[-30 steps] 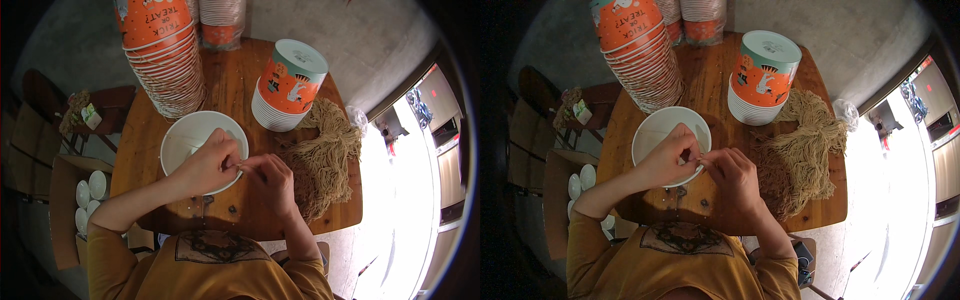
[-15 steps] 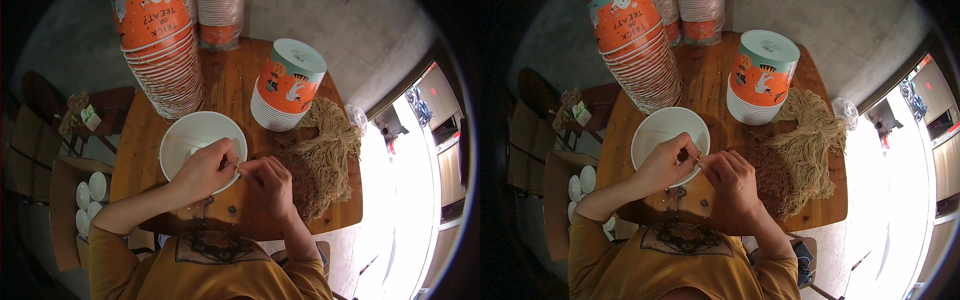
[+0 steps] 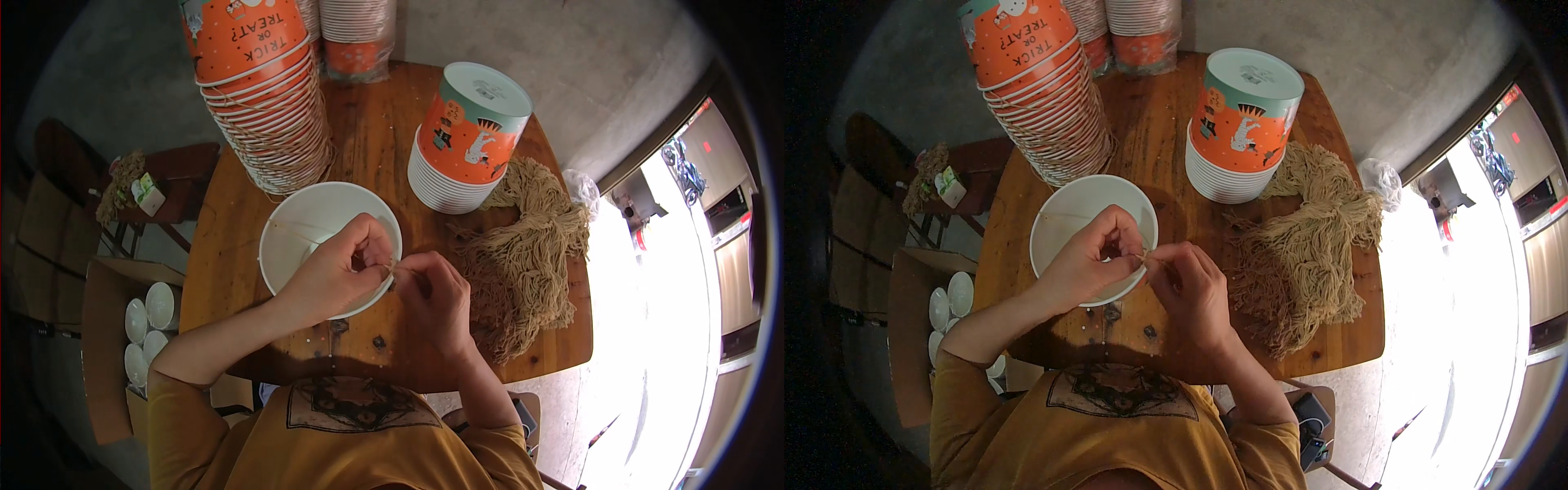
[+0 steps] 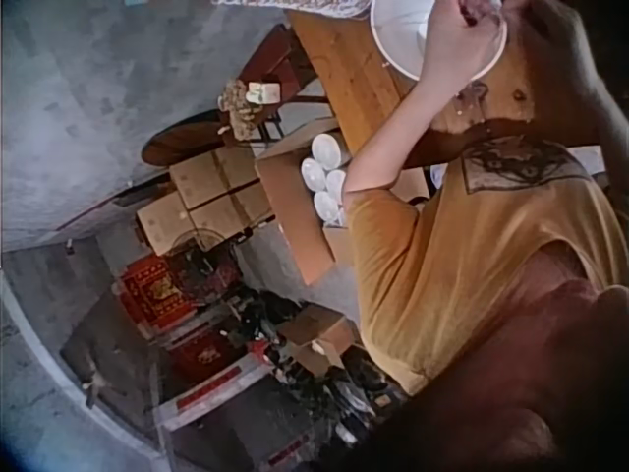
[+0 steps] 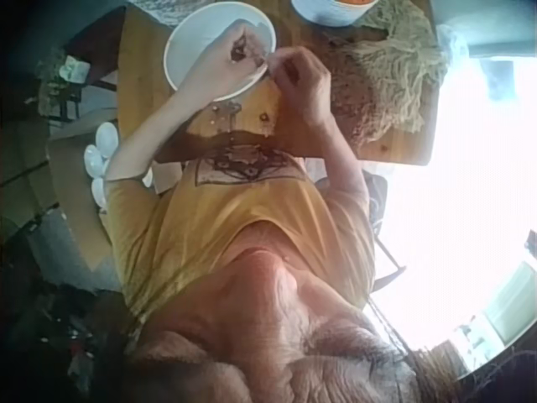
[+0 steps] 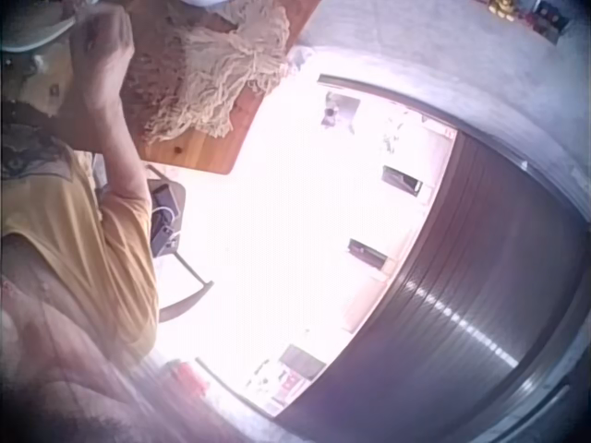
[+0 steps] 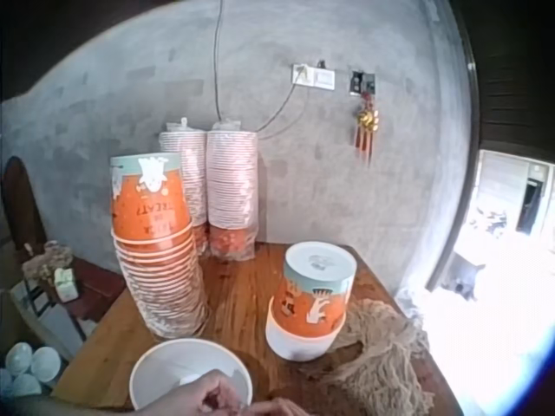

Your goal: Attaching thin strings to paper buckets to serve as handles.

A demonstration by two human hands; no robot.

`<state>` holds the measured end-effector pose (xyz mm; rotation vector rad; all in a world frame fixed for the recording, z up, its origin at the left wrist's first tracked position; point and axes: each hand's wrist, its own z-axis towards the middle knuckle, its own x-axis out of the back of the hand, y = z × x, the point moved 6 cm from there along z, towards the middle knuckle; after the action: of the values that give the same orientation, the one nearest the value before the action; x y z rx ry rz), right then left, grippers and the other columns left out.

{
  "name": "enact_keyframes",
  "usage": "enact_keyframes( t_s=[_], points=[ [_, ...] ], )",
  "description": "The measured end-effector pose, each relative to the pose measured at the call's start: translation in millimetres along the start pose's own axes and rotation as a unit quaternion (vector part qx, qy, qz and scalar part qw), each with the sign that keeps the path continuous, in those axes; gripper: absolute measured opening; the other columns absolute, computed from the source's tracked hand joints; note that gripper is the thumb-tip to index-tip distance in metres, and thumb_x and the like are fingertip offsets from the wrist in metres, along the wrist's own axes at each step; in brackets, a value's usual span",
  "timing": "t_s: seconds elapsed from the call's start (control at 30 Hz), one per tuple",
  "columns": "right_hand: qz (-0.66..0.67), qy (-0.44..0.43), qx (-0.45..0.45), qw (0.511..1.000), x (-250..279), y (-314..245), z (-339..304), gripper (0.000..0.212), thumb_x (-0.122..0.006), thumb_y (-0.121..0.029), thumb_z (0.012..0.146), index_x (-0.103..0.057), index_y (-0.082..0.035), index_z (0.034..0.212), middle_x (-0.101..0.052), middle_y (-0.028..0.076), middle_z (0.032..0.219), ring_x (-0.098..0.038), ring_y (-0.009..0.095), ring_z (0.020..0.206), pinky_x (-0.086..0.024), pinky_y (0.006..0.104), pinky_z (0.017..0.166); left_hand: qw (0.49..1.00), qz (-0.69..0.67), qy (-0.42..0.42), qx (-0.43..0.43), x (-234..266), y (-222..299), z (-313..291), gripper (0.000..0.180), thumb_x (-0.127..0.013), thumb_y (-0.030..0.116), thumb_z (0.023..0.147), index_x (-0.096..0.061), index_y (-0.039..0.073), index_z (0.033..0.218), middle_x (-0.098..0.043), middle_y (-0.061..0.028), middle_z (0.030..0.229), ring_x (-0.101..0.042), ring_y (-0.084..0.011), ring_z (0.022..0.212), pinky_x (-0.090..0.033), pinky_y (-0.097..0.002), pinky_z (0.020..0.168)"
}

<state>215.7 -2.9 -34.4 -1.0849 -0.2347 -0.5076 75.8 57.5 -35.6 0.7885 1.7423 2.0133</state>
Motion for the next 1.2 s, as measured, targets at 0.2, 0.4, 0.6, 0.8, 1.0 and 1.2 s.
enact_keyframes(
  t_s=[0.2,0.4,0.6,0.8,1.0,1.2],
  points=[
    [0.098,-0.008,-0.112,0.989,-7,19,-5,0.007,-0.065,-0.007,0.092,-0.061,-0.002,0.095,-0.063,0.006,0.081,-0.057,0.011,0.068,-0.048,0.0248,0.064,0.998,-0.045,-0.028,0.014,-2,2,1,0.028,-0.061,-0.002,0.085,-0.048,0.007,0.109,-0.052,0.0026,0.088,-0.052,-0.0064,0.081,-0.043,-0.0222,0.076],
    [0.147,0.006,-0.142,0.979,-11,26,-8,0.007,-0.064,-0.009,0.093,-0.061,-0.003,0.097,-0.062,0.003,0.08,-0.053,0.008,0.069,-0.046,0.0234,0.065,0.992,-0.109,-0.018,0.061,0,-5,3,0.033,-0.062,-0.002,0.086,-0.047,0.005,0.114,-0.057,0.0006,0.09,-0.055,-0.0071,0.083,-0.044,-0.0235,0.08],
    [-0.003,0.066,-0.002,0.998,-1,11,-3,0.015,-0.069,-0.001,0.085,-0.062,-0.006,0.096,-0.061,0.005,0.079,-0.06,0.02,0.067,-0.05,0.0311,0.06,0.98,-0.175,-0.019,0.096,-2,-9,3,0.032,-0.063,-0.002,0.089,-0.047,0.005,0.116,-0.058,-0.0005,0.091,-0.056,-0.0077,0.086,-0.045,-0.0237,0.083],
    [-0.112,0.041,0.167,0.979,12,-10,1,0.03,-0.071,0.006,0.071,-0.064,-0.012,0.094,-0.054,0.004,0.073,-0.056,0.025,0.066,-0.049,0.0359,0.057,0.971,-0.196,-0.029,0.136,-7,-13,2,0.032,-0.066,0.001,0.089,-0.048,0.006,0.115,-0.06,-0.0018,0.095,-0.058,-0.0091,0.091,-0.047,-0.025,0.085],
    [-0.162,-0.006,0.199,0.966,18,-17,5,0.026,-0.072,0.005,0.069,-0.063,-0.01,0.089,-0.057,0.005,0.076,-0.057,0.026,0.067,-0.049,0.0362,0.057,0.971,-0.192,-0.033,0.139,-8,-15,3,0.032,-0.066,0.003,0.091,-0.046,0.006,0.116,-0.06,-0.0032,0.097,-0.059,-0.0104,0.092,-0.048,-0.0255,0.085],
    [-0.209,-0.056,0.279,0.936,17,-24,9,0.027,-0.073,-0.008,0.071,-0.062,-0.009,0.095,-0.054,0.003,0.083,-0.058,0.024,0.074,-0.05,0.0368,0.064,0.971,-0.199,-0.028,0.132,-9,-15,0,0.032,-0.066,0.004,0.092,-0.045,0.005,0.115,-0.06,-0.0037,0.097,-0.058,-0.0106,0.091,-0.048,-0.0252,0.083]
  ],
)
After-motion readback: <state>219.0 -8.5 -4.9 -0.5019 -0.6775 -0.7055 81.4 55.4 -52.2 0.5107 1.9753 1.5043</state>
